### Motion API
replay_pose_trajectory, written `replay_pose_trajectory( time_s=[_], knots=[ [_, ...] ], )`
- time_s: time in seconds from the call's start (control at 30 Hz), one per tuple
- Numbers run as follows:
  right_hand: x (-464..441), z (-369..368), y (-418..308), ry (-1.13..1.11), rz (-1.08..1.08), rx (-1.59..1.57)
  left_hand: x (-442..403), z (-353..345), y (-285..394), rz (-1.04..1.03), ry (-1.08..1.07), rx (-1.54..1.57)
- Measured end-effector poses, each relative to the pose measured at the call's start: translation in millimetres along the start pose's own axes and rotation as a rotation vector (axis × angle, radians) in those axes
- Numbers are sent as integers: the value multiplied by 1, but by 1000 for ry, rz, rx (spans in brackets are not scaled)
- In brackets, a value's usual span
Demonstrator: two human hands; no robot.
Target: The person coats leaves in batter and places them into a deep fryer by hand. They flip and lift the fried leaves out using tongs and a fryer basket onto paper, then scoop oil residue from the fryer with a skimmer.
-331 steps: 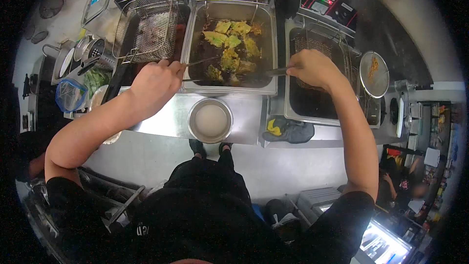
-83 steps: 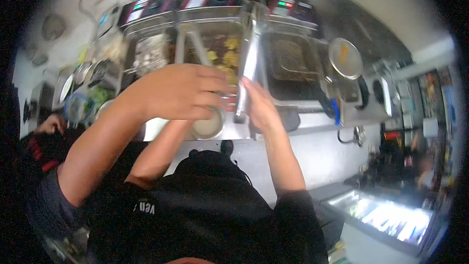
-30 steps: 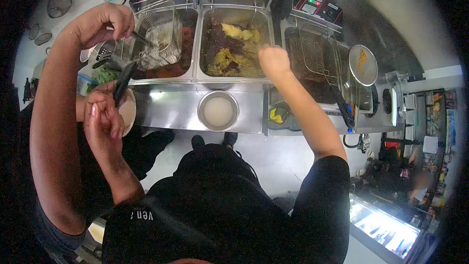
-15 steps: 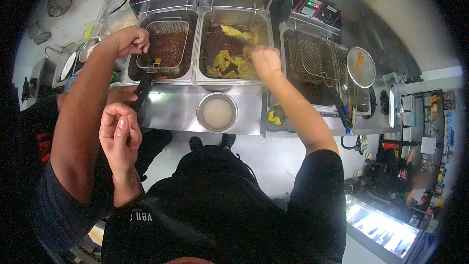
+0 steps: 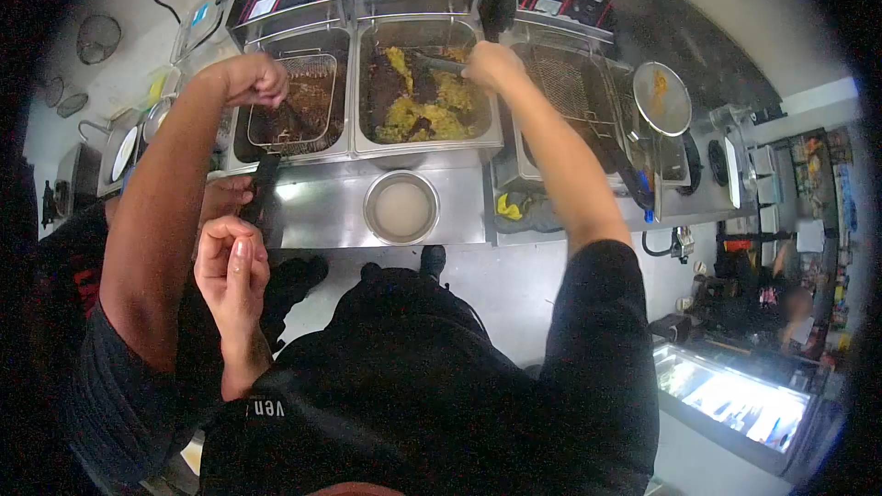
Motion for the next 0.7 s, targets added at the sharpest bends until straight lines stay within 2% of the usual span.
replay_pose_trajectory(
  time_s=[0.1, 0.17, 0.23, 0.33, 0.47, 0.5, 0.57, 0.63, 0.7],
  knots=[
    [-4, 0, 0, 125, -26, 123, 4, -4, 2, -13, -27, -19],
    [12, 9, -3, 100, -54, 109, 7, -9, 2, 14, -40, 13],
    [27, 25, -5, 263, -19, 114, 10, -16, 0, 48, -70, 48],
    [53, 42, 0, 316, -4, 104, 10, -33, 0, 11, -184, 83],
    [117, 83, 17, 336, 66, 143, 14, -68, 5, -22, -192, 178],
    [131, 92, 24, 309, 103, 150, 18, -77, 6, -32, -195, 179],
    [146, 112, 52, 374, 240, 101, 24, -96, 19, -184, -195, 110],
    [162, 137, 85, 327, 230, 113, 30, -115, 24, -229, -180, 68],
    [161, 155, 134, 344, 225, -14, 37, -130, 26, -285, -100, -34]
  ],
)
Point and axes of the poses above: each hand's wrist, its own x-axis away from the middle knuckle, its own z-axis out of the back of the hand, y = z × x, the point moved 8 cm from there along -x, towards the middle knuckle, and after that the axes turned 14 degrees about -z, right-handed, at the moved point
